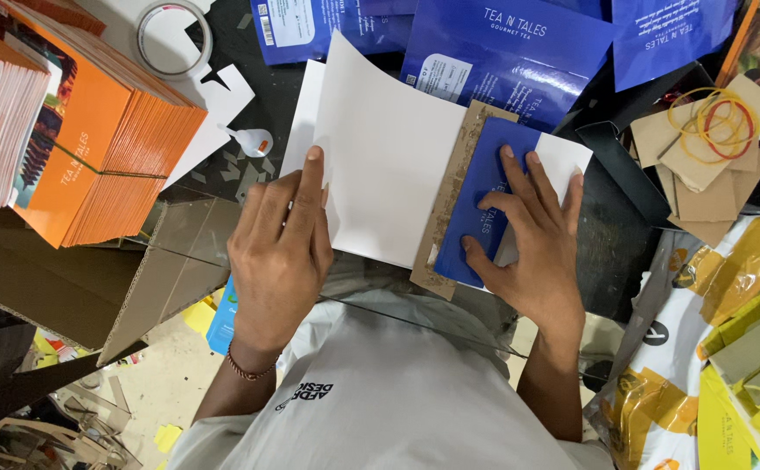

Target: The person repeatedly places blue tea packets onto a white surface, applies adhesive tape to seal them, and then moves the sealed packets aside. The process is repeated for multiple packets in a continuous assembly line fashion.

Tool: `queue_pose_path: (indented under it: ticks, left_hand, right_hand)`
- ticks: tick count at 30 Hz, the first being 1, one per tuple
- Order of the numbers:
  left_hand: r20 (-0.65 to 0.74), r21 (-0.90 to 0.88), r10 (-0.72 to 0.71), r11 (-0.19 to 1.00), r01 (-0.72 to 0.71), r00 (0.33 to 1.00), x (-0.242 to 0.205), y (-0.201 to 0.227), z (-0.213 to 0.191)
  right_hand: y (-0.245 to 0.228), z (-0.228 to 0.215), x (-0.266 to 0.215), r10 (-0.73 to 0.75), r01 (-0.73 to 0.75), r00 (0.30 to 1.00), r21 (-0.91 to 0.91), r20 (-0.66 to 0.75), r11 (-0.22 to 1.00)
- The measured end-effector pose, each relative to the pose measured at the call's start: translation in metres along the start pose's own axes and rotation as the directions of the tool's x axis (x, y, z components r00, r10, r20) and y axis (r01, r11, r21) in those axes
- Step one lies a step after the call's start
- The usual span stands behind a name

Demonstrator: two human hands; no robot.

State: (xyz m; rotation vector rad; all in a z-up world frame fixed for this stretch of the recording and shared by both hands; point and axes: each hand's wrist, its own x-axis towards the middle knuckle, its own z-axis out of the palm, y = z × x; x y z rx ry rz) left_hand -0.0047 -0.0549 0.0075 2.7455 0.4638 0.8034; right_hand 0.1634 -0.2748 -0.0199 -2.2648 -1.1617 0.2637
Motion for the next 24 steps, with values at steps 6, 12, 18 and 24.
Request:
queue_pose_path:
  ticks: [6,12,18,24]
  left_hand:
    - [0.023,-0.211,-0.176,0.961,0.176,0.984,0.004,0.004,-0.006]
    - [0.352,-0.547,-0.218,0.741,0.389,0.91,0.039,0.011,-0.038]
    - [0.41,-0.903,-0.07,0.109,0.415,0.91,0.045,0.024,-0.02]
    - [0.36,-0.89,-0.093,0.264,0.372,0.928,0.073,0.053,0.002]
  right_hand:
    - [0.0,-0.001,0.001,-0.004,0.004,1.0,0.002,-0.005,1.0]
    - [0.005,0.0,-0.001,-0.02,0.02,0.999,0.004,-0.026,1.0]
    - [0.005,-0.001,-0.001,-0.026,0.026,1.0,0.024,-0.014,0.999]
    - [0.007,-0.001,-0.001,-0.044,0.045,0.999,0.028,-0.02,0.999]
